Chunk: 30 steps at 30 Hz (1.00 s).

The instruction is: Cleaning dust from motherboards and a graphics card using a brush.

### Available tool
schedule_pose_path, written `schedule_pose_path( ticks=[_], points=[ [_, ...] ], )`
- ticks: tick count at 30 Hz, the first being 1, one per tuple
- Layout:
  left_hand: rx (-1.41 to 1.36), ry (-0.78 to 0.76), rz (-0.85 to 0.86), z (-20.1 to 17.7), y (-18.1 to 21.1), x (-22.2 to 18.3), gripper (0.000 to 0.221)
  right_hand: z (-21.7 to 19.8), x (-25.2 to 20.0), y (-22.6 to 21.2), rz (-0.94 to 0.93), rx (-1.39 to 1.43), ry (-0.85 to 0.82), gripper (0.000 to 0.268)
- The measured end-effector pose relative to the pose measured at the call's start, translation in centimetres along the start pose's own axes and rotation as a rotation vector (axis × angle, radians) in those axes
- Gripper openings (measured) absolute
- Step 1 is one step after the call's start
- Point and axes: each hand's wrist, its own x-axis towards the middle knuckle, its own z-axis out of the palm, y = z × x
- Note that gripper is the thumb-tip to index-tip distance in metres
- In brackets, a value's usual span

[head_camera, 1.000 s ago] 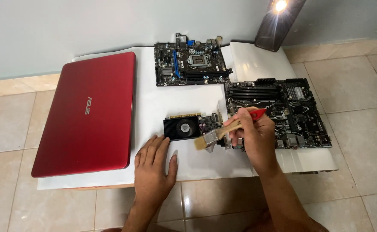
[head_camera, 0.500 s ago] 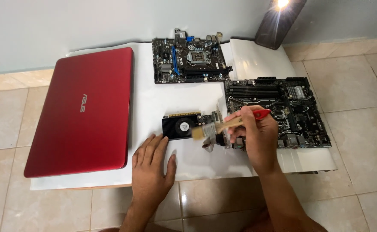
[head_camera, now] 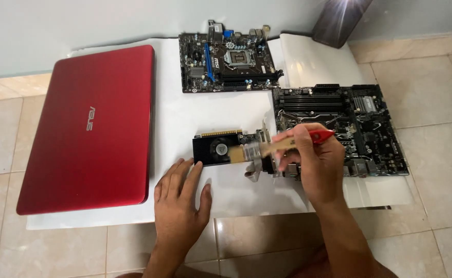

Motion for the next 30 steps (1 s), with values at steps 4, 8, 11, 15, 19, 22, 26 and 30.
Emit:
schedule_pose_path(
  ticks=[4,8,11,15,19,22,26,30],
  points=[
    [0.013,0.001,-0.056,-0.2,0.1,1.2,0.053,0.0,0.1,0.4,-0.008,-0.063,-0.014,0.018],
    [-0.133,-0.063,-0.045,-0.3,-0.2,3.4,0.069,0.3,0.0,-0.1,0.016,-0.043,0.020,0.018],
    [-0.219,-0.120,-0.037,0.3,-0.9,4.3,0.080,0.1,0.2,0.6,-0.001,-0.077,0.026,0.028],
    [-0.418,-0.097,-0.092,0.8,-1.5,4.6,0.072,0.8,0.2,0.6,-0.059,-0.123,0.021,0.036],
    [-0.553,-0.026,-0.154,-0.9,-0.7,4.3,0.071,0.8,-0.3,0.4,-0.051,-0.077,0.042,0.039],
    [-0.450,-0.025,-0.155,-2.7,-0.5,4.0,0.071,1.0,-1.0,-0.1,0.008,0.100,0.040,0.021],
    [-0.447,0.078,-0.151,-4.9,-1.4,3.4,0.071,1.0,-1.5,0.2,0.042,0.170,-0.038,0.020],
    [-0.429,0.095,-0.185,-6.4,-2.2,3.5,0.071,1.9,-1.8,-0.3,0.009,0.176,-0.079,0.026]
  ],
)
